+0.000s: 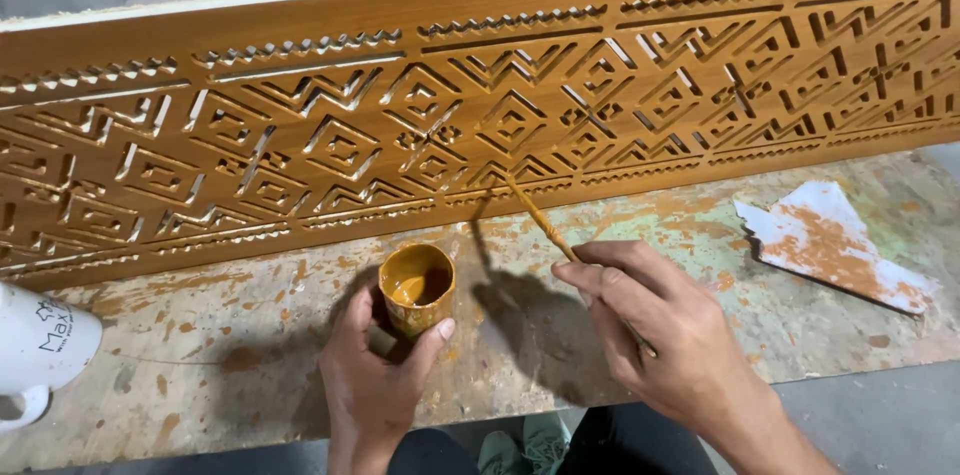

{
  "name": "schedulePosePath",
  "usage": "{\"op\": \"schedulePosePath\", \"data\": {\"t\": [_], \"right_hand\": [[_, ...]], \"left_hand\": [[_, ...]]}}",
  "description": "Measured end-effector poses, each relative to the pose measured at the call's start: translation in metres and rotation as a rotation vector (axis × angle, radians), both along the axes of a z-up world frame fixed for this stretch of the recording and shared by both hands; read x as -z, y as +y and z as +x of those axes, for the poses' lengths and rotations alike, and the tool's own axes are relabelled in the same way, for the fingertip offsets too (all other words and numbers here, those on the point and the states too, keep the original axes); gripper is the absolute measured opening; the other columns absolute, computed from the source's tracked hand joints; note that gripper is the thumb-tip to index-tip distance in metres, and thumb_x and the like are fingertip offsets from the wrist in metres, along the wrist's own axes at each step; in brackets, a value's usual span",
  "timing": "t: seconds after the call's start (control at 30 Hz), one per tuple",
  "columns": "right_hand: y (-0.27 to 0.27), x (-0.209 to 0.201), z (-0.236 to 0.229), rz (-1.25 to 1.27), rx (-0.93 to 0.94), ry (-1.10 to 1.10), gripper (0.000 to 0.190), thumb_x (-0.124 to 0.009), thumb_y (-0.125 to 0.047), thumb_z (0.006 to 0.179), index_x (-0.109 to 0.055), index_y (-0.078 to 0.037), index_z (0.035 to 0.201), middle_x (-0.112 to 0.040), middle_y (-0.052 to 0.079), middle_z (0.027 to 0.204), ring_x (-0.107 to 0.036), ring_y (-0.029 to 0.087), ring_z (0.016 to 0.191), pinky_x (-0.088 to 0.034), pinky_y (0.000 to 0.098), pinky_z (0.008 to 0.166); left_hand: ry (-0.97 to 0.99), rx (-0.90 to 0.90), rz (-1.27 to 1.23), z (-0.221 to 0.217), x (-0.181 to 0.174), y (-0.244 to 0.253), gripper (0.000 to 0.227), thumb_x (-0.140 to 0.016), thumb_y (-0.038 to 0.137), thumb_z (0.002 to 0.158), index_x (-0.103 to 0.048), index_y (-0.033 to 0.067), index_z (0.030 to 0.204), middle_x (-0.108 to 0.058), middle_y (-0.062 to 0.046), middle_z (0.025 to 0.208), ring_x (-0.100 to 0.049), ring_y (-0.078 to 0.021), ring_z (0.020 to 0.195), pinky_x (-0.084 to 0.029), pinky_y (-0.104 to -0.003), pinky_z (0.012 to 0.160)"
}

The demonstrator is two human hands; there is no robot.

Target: Staining an intricately carved wooden panel with a brush and wiping it with a cloth.

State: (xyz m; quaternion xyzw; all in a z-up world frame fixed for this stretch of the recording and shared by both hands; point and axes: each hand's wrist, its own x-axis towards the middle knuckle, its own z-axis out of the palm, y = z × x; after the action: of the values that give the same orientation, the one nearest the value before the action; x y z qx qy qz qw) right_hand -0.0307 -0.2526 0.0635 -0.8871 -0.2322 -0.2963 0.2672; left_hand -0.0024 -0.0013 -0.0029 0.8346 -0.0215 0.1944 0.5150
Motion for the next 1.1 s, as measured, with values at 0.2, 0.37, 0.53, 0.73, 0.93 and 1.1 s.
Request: {"op": "schedulePosePath", "data": {"t": [0.2,0.37,0.53,0.73,0.93,1.1], "right_hand": [[0.005,0.0,0.011,-0.062,0.018,-0.051,0.03,-0.069,0.003,0.084,-0.073,-0.009,0.111,-0.072,0.01,0.109,-0.073,0.03,0.097,-0.06,0.0385,0.079],[0.01,-0.002,0.018,-0.064,0.02,-0.046,0.028,-0.07,0.001,0.086,-0.073,-0.009,0.112,-0.072,0.011,0.109,-0.072,0.03,0.096,-0.06,0.0397,0.079],[0.012,-0.004,0.017,-0.056,0.008,-0.05,0.033,-0.069,0.001,0.083,-0.073,-0.009,0.114,-0.071,0.011,0.112,-0.073,0.03,0.097,-0.06,0.039,0.079],[0.016,-0.003,0.019,-0.095,-0.011,-0.065,0.032,-0.07,0.0,0.085,-0.072,-0.01,0.116,-0.071,0.011,0.111,-0.072,0.031,0.096,-0.059,0.0401,0.078],[0.014,-0.001,0.019,-0.148,-0.01,-0.093,0.038,-0.068,0.003,0.081,-0.071,-0.009,0.116,-0.07,0.011,0.111,-0.071,0.031,0.096,-0.059,0.0405,0.08],[0.013,-0.006,0.015,-0.111,0.003,-0.083,0.032,-0.07,0.001,0.082,-0.072,-0.01,0.112,-0.072,0.009,0.108,-0.072,0.029,0.096,-0.059,0.0387,0.079]], "left_hand": [[0.052,0.0,-0.006,0.0,-0.001,0.0,0.054,-0.086,0.025,0.067,-0.07,0.0042,0.114,-0.079,-0.011,0.1,-0.077,-0.0188,0.089,-0.059,-0.035,0.08],[0.086,0.009,-0.056,-0.001,-0.004,-0.003,0.055,-0.085,0.025,0.068,-0.07,0.005,0.116,-0.08,-0.009,0.099,-0.077,-0.0176,0.088,-0.06,-0.034,0.079],[0.065,-0.024,-0.023,0.0,-0.004,-0.002,0.056,-0.087,0.024,0.066,-0.07,0.0049,0.116,-0.08,-0.009,0.098,-0.077,-0.0172,0.087,-0.059,-0.033,0.079],[0.078,-0.023,-0.061,-0.001,-0.002,-0.002,0.056,-0.086,0.025,0.066,-0.071,0.0057,0.116,-0.08,-0.01,0.096,-0.076,-0.0206,0.086,-0.059,-0.034,0.079],[0.022,-0.002,-0.066,-0.001,-0.005,-0.001,0.052,-0.086,0.025,0.068,-0.071,0.0056,0.114,-0.08,-0.01,0.102,-0.078,-0.02,0.094,-0.058,-0.034,0.085],[-0.014,-0.047,-0.006,0.002,0.006,0.001,0.061,-0.09,0.028,0.065,-0.069,0.0048,0.118,-0.078,-0.013,0.106,-0.076,-0.0238,0.098,-0.057,-0.037,0.086]]}}
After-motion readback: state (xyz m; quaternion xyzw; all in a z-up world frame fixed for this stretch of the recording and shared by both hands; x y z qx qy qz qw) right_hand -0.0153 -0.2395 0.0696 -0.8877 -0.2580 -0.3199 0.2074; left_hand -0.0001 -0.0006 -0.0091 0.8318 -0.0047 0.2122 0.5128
